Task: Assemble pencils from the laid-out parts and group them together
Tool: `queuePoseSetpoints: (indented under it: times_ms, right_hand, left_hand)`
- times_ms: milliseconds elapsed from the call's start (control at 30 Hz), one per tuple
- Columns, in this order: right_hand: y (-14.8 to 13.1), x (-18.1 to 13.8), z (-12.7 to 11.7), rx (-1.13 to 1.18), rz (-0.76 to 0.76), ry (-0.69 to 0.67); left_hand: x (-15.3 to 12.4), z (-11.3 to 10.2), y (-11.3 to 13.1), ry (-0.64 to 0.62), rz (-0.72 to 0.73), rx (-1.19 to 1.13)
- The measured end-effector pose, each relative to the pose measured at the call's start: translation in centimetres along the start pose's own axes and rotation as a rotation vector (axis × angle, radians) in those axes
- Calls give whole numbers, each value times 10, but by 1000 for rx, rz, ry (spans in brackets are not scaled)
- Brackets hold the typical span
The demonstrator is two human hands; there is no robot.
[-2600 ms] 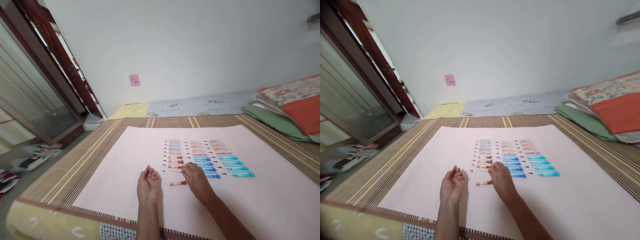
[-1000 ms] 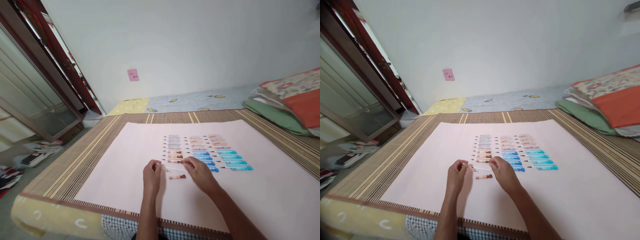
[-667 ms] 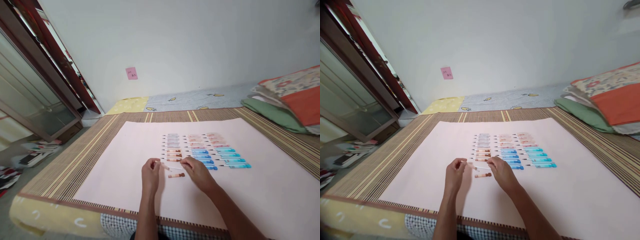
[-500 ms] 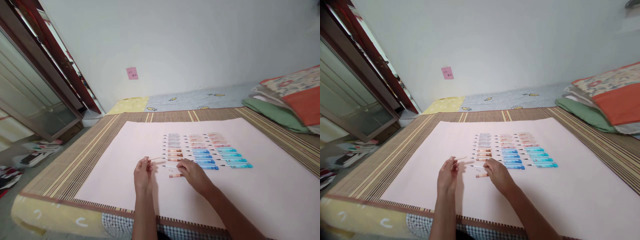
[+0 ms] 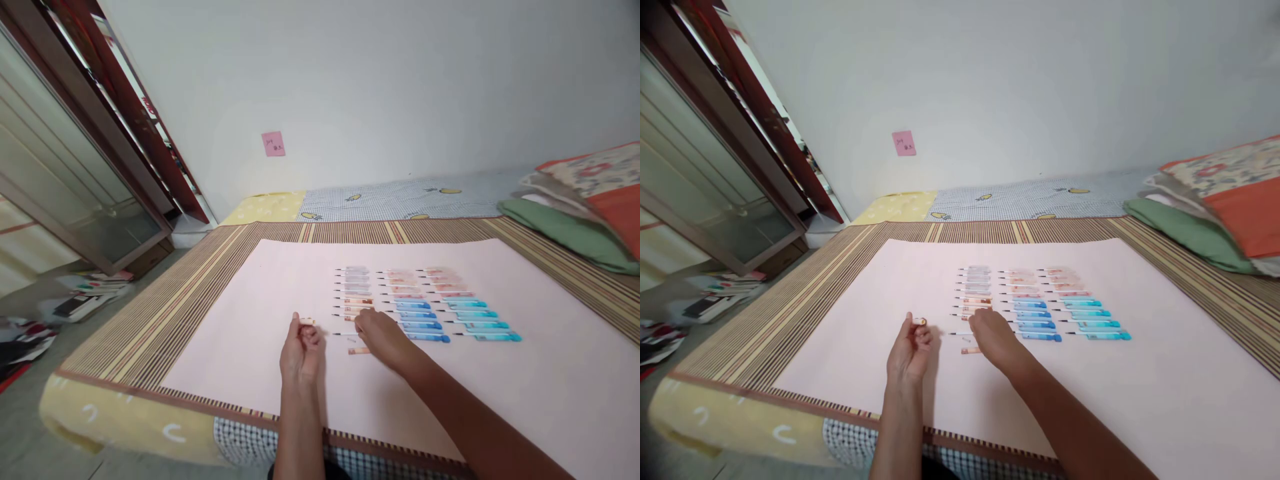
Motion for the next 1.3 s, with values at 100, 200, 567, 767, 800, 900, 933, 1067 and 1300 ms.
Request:
queuePoseSetpoints:
  times_ms: [100,200,567,767,800,900,933,1067,1300]
  right_hand:
    - [5,-2,-3,-29,-14,20]
    - [16,-7,-4,-15,-23,33]
    - [28,-11,-5,68,-101,32]
    - [65,-47,-12,191,19,34]
    - [68,-50,-12,178,36,43]
    - [69,-53,-11,125,65,66]
    - [68,-51,-10,110,66,68]
    - [62,-43,-4,63,48,75]
    - [57,-37,-6,0,34,136]
  left_hand:
    - [0,3,-1,-35,-7,67]
    - [1,4,-1,-53,3,179]
    - [3,6,2,-83,34,560]
    - [3,12,-5,-214,-38,1164]
    - [3,12,-9,-230,-69,1170]
    - [3,14,-16,-244,-107,1196]
    - [3,14,-16,-238,-106,1211]
    - [2,15,-16,-224,-93,1257]
    - [5,19,-23,-213,-46,1312]
Point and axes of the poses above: each hand's wrist, its own x-axis towards the middle knuckle, its own z-axis out of the palm, y = z × x, the point moved 9 cm from there along x, towards the middle knuckle, and after that the axes turned 14 degrees about -y, right-handed, at the moved point
